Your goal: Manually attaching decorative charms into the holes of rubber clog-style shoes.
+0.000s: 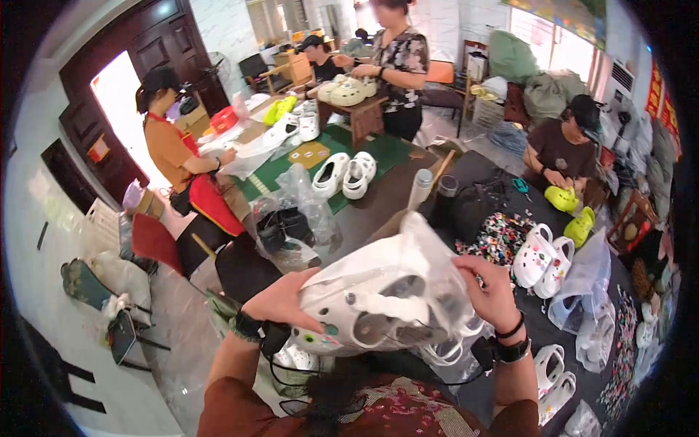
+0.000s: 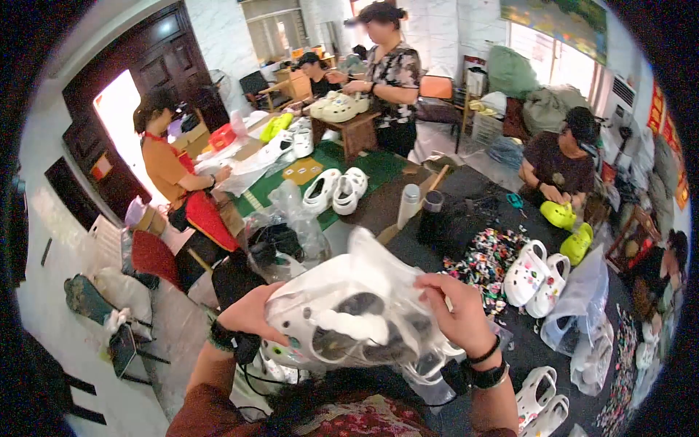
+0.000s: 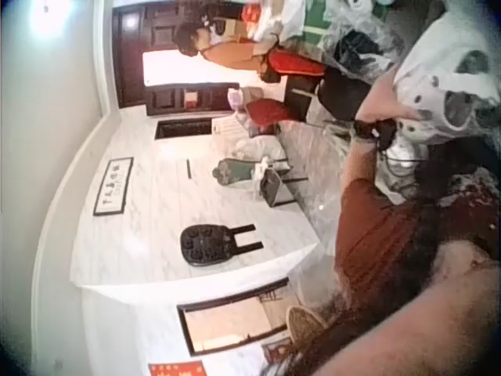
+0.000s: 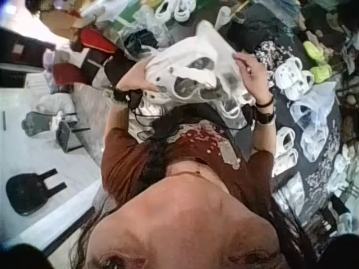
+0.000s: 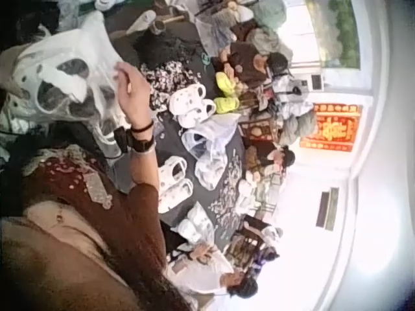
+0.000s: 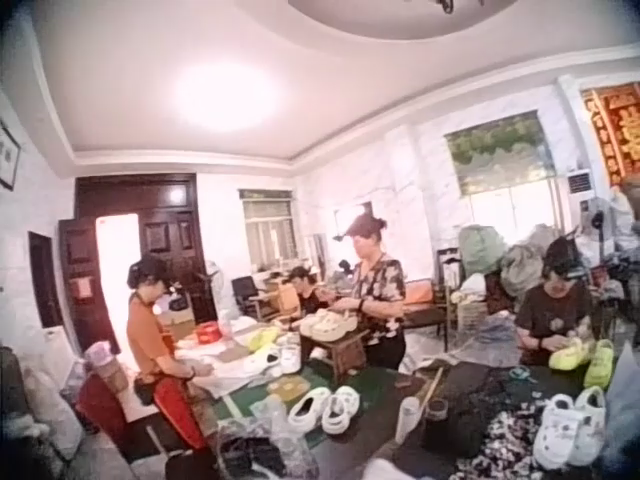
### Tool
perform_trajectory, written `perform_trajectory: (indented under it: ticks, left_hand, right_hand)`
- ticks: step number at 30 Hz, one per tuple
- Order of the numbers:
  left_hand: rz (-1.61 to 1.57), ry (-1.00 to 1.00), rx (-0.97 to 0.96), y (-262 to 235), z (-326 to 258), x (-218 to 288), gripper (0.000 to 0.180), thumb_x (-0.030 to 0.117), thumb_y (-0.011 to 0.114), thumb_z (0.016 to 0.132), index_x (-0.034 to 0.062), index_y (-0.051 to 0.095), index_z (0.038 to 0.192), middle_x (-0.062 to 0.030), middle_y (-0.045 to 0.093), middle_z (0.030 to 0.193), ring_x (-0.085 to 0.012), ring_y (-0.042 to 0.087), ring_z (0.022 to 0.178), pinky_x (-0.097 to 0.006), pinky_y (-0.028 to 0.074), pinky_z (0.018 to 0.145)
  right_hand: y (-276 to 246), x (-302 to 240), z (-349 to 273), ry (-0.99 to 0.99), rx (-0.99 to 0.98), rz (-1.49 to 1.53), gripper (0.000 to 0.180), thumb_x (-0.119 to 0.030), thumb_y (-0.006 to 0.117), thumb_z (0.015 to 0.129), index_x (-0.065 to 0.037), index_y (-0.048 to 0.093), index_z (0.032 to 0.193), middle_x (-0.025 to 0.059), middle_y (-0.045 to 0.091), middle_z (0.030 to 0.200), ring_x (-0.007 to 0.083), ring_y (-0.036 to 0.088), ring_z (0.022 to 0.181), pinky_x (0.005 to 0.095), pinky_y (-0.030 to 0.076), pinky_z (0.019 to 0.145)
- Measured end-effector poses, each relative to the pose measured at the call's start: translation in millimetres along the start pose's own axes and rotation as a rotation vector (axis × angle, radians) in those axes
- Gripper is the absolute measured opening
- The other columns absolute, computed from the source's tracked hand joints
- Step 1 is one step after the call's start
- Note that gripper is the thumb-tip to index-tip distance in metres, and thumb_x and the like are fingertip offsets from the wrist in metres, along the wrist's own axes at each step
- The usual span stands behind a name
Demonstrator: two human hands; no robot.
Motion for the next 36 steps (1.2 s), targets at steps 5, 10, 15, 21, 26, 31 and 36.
perform_trajectory:
  ticks: [5,10,15,21,26,31,36]
  left_hand:
    - [0.061,0.064,-0.313,30,84,23,0.076,0.025,0.087,0.057,-0.0004,0.052,0.119,-0.0083,0.065,0.103,-0.0128,0.058,0.094,-0.031,0.047,0.084]
    - [0.034,0.016,-0.564,66,153,1,0.087,0.026,0.089,0.056,0.0004,0.047,0.128,-0.0072,0.061,0.116,-0.0120,0.055,0.104,-0.030,0.044,0.091]
    - [0.135,0.056,-0.753,117,211,-26,0.085,0.025,0.087,0.058,0.0029,0.048,0.130,-0.0073,0.061,0.116,-0.0139,0.055,0.103,-0.030,0.043,0.092]
    - [0.055,-0.049,-0.792,136,242,-61,0.079,0.025,0.085,0.063,0.0013,0.048,0.129,-0.0078,0.060,0.118,-0.0169,0.055,0.107,-0.032,0.043,0.093]
    - [0.131,-0.108,-0.645,127,245,-57,0.075,0.025,0.085,0.063,0.0009,0.051,0.126,-0.0075,0.060,0.114,-0.0167,0.056,0.105,-0.032,0.043,0.093]
    - [0.241,-0.016,-0.589,128,242,-66,0.072,0.023,0.084,0.062,0.0026,0.053,0.124,-0.0058,0.062,0.109,-0.0152,0.058,0.098,-0.031,0.047,0.086]
    - [0.324,-0.043,-0.570,133,234,-56,0.073,0.017,0.083,0.059,0.0036,0.053,0.124,-0.0062,0.064,0.109,-0.0167,0.060,0.097,-0.032,0.048,0.084]
  right_hand:
    - [-39,7,-45,0.027,-0.168,-0.192,0.028,-0.005,0.068,0.076,-0.003,0.063,0.104,0.0146,0.065,0.091,0.0242,0.064,0.073,0.0319,0.050,0.065]
    - [-51,6,-83,-0.030,0.016,-0.436,0.063,-0.010,0.078,0.068,-0.007,0.049,0.123,0.0188,0.051,0.117,0.0332,0.059,0.093,0.0382,0.052,0.077]
    - [-30,27,-114,0.102,-0.192,-0.563,0.078,-0.011,0.080,0.065,-0.001,0.039,0.130,0.0204,0.039,0.133,0.0380,0.049,0.117,0.0411,0.043,0.097]
    - [-18,79,-116,0.183,-0.035,-0.511,0.063,-0.016,0.070,0.075,0.010,0.038,0.122,0.0241,0.044,0.124,0.0399,0.052,0.111,0.0412,0.045,0.093]
    - [-23,90,-113,0.138,0.066,-0.602,0.040,0.003,0.055,0.071,0.011,0.042,0.109,0.0240,0.045,0.117,0.0369,0.058,0.095,0.0398,0.049,0.082]
    - [-15,94,-123,0.125,0.139,-0.526,0.040,-0.011,0.065,0.073,0.005,0.047,0.105,0.0181,0.049,0.109,0.0351,0.056,0.093,0.0404,0.047,0.079]
    - [-16,74,-117,-0.087,0.006,-0.383,0.035,-0.023,0.075,0.068,-0.002,0.056,0.091,0.0125,0.052,0.111,0.0325,0.055,0.098,0.0418,0.045,0.084]
Point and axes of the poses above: each hand's wrist, its own z-axis towards the middle knuckle, its own y-axis out of the palm, x = y × z, the point moved 5 cm from there along z, towards the middle knuckle
